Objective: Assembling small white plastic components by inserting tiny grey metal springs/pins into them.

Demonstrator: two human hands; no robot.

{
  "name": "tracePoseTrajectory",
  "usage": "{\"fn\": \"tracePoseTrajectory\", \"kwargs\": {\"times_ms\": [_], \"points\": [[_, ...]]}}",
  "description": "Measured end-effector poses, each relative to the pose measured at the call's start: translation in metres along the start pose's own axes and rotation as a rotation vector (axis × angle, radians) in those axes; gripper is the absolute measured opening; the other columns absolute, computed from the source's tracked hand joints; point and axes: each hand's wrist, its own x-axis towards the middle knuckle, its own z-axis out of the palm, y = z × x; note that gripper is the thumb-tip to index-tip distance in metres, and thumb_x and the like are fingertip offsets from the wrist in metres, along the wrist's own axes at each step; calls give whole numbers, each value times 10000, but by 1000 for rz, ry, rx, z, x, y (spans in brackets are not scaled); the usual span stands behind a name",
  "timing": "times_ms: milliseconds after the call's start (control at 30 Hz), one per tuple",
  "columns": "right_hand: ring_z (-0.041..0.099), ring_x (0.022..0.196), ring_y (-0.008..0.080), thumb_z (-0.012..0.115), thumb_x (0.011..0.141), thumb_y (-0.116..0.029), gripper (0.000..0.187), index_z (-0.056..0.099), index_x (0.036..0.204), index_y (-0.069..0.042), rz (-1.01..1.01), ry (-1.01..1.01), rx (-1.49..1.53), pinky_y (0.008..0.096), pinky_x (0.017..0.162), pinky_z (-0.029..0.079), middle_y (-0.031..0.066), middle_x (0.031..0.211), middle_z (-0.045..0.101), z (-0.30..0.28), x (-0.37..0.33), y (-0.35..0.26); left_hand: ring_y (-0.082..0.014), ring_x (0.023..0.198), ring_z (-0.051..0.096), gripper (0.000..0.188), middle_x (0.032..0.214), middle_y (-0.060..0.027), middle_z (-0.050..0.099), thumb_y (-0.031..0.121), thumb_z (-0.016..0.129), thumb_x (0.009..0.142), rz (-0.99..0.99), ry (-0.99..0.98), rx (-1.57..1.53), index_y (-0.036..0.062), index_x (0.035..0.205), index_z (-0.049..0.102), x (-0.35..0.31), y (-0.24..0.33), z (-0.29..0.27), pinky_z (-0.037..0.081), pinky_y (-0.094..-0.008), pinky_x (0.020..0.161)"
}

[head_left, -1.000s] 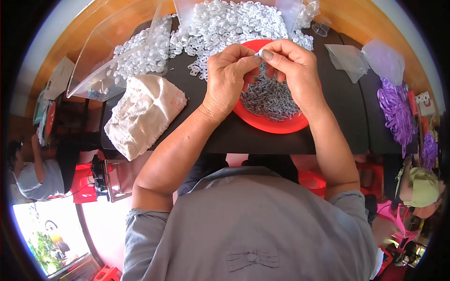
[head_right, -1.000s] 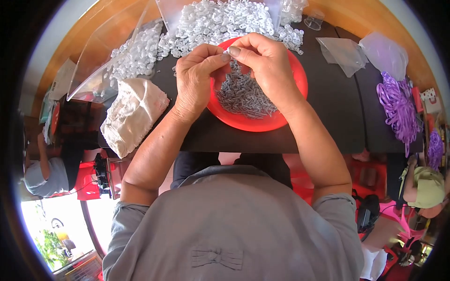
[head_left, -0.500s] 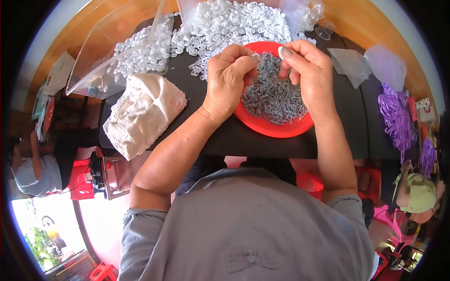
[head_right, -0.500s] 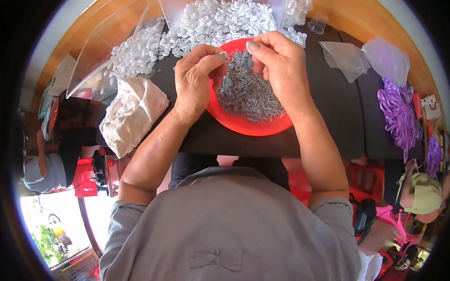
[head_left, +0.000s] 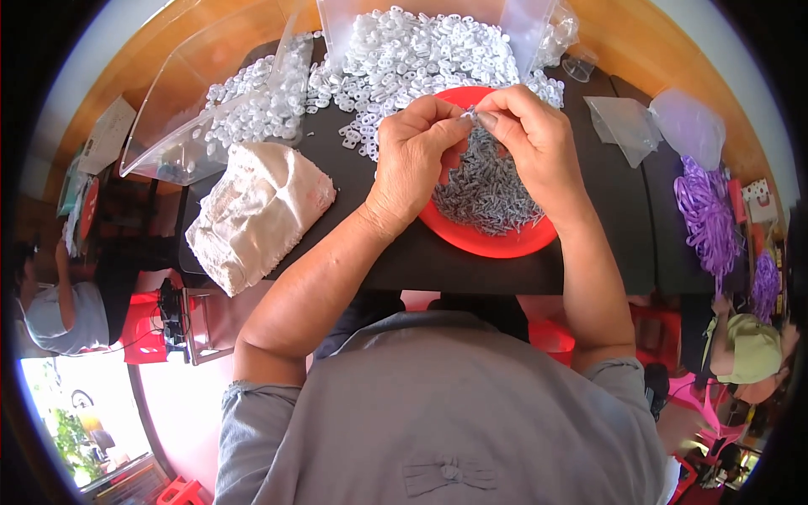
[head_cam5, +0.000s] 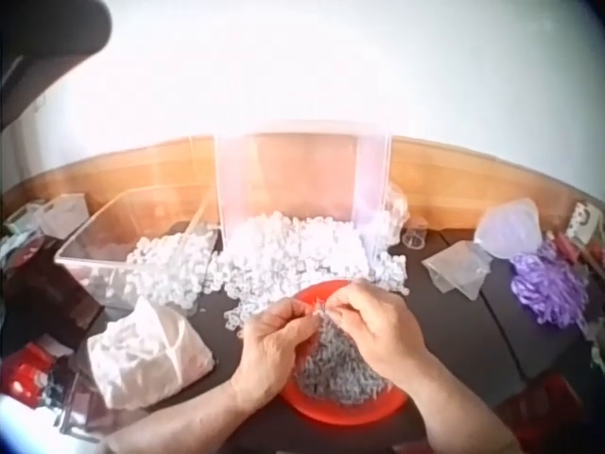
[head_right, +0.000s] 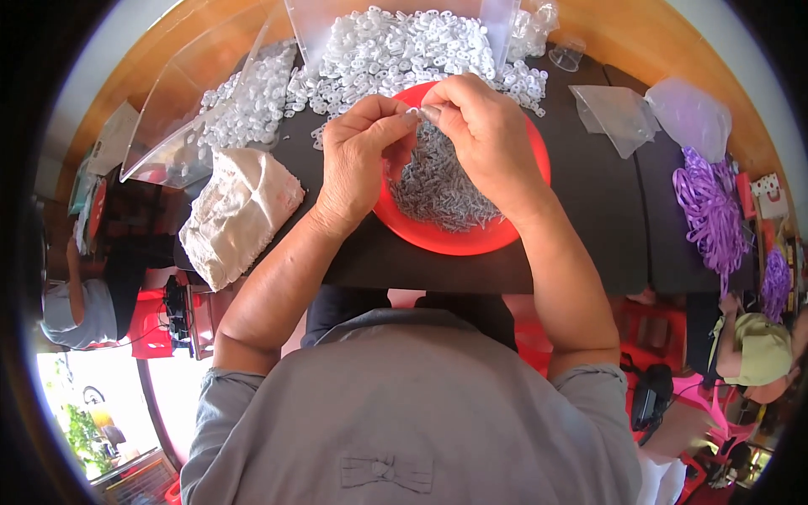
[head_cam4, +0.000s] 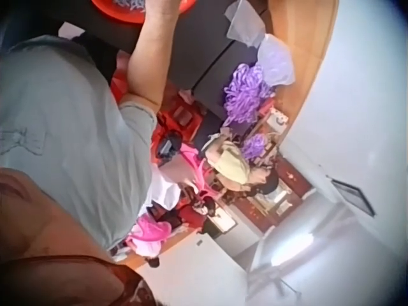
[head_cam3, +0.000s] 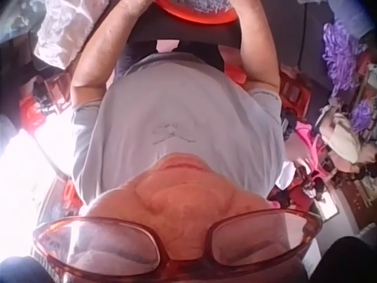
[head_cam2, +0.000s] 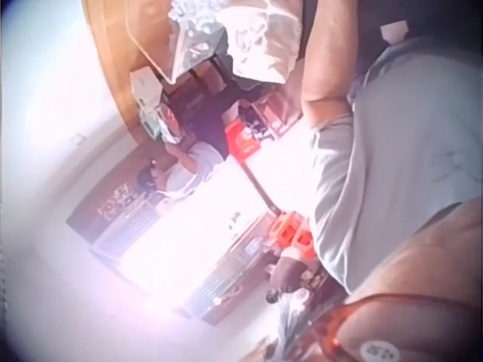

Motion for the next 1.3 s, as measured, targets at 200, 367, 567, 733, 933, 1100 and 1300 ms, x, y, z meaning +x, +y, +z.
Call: {"fn": "tracePoseTrajectory", "kwargs": {"times_ms": [200,367,567,733,933,1100,1300], "points": [[540,649,76,606,906,-18,32,587,917,5,-58,5,-89,231,575,436,26,752,611,1,-2,4,-73,512,493,118,689,-26,589,117,628,917,11,-30,2,0,906,634,1,-2,1,359,-204,430],[540,649,87,619,870,19,25,596,875,11,-124,64,-128,245,580,431,26,733,603,16,-4,6,-61,522,471,103,685,-8,567,100,608,928,9,25,-33,6,889,622,1,-12,3,344,-202,421],[526,662,64,627,887,-31,30,633,898,-4,51,54,5,216,583,426,-7,743,605,17,-4,4,-69,521,477,125,685,-12,563,116,596,933,-48,59,-79,8,871,611,2,-8,1,344,-205,414],[543,704,40,628,912,-92,101,682,981,-43,189,80,72,198,585,445,-32,819,633,2,1,6,-72,525,483,152,686,-13,563,146,602,934,-27,48,-2,10,870,610,2,-8,2,353,-208,412],[580,737,73,610,898,-38,190,666,1079,-21,352,44,295,200,603,445,20,866,648,-5,5,-2,-65,550,494,169,693,-8,574,171,610,935,31,38,49,7,896,620,1,-5,-1,361,-198,427],[599,745,89,606,901,-35,201,663,1092,-13,382,12,379,202,597,439,29,864,649,-5,4,-7,-84,560,518,174,645,-31,567,132,609,912,137,37,113,-35,863,599,1,-6,2,436,-242,510],[602,747,89,593,913,-40,197,664,1094,-12,358,-3,362,203,600,442,25,856,651,-3,4,-10,-54,599,502,154,708,-7,584,151,617,932,166,31,136,-1,910,630,1,-9,0,404,-191,522]]}}
